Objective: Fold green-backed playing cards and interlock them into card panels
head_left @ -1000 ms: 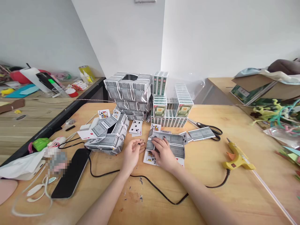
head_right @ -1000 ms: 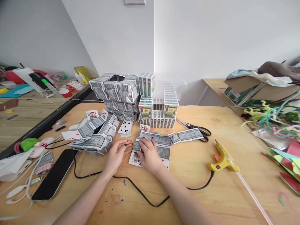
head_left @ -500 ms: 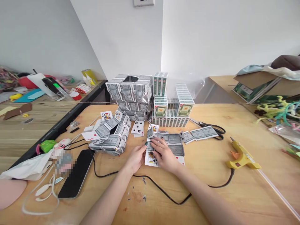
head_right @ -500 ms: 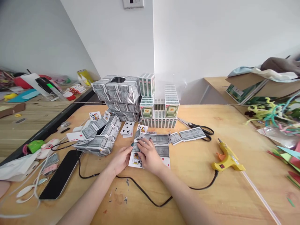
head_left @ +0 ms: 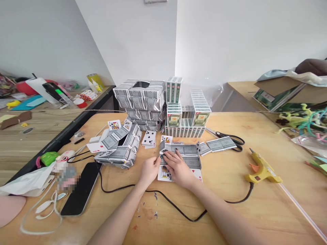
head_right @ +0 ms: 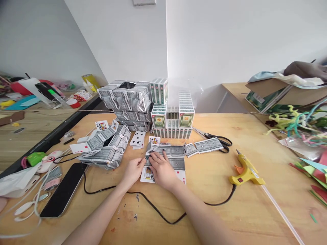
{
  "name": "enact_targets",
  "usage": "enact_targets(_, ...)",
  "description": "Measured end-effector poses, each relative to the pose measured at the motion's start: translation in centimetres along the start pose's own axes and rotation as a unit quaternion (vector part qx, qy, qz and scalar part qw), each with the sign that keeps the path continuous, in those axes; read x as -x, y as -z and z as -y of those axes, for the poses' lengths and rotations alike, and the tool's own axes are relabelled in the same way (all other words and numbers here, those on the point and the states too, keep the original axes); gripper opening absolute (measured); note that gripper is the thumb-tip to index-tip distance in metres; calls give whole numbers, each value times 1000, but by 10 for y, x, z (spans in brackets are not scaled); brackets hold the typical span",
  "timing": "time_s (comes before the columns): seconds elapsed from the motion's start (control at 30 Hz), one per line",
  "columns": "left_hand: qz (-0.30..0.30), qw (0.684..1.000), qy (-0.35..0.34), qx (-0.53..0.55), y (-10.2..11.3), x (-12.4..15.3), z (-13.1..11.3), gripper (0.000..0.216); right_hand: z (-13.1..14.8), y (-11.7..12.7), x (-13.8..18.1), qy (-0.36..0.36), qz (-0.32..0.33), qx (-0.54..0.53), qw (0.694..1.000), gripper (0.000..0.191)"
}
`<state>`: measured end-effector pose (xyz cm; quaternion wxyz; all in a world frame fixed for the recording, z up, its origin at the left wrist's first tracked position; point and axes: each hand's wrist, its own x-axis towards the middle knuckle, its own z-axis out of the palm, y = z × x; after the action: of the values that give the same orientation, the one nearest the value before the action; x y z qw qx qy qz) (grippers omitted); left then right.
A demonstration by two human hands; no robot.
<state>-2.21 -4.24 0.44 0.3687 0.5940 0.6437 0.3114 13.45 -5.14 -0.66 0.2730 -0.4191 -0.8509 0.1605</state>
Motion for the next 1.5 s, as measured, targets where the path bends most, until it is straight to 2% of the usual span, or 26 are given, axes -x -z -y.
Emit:
enact_targets(0.13,115,980,15,165,8,1,2,27,1,1,-1,-6,-8,4,1000,39)
enact_targets(0.23,154,969,28,192,11,1,3,25,1,1,-1,1,-10,5,1000,38)
enact_targets(0.33,132,980,25,144,9,0,4,23,1,0,-1,6,-15,0,1000,38)
enact_targets(0.43,84,994,20,61,5,0,4,22,0,-1,-1,-3,-27,-15,1000,38)
enact_targets(0.57,40,999,6,11,3,1,5,21,-3,-3,-1,-65,-94,-50,992,40)
enact_targets(0.63,40,998,-12,37,3,1,6,24,-4,-4,-2,-105,-123,-70,984,44)
enact_targets(0.73,36,997,-32,64,5,2,6,29,-3,-1,-2,-134,-130,-106,977,47)
enact_targets(0.87,55,995,-22,84,9,5,0,35,2,7,0,-106,-125,-173,971,55)
enact_targets(1.0,106,979,-22,172,7,9,-4,39,6,13,2,-73,-115,-223,965,61)
enact_targets(1.23,113,980,-52,157,3,10,4,51,5,11,3,-65,-125,-205,969,60)
enact_targets(1.33,82,986,-63,130,2,8,7,47,4,10,3,-60,-134,-182,972,53)
enact_targets(1.5,-16,996,-42,77,5,2,9,32,13,8,5,-85,-183,-129,971,38)
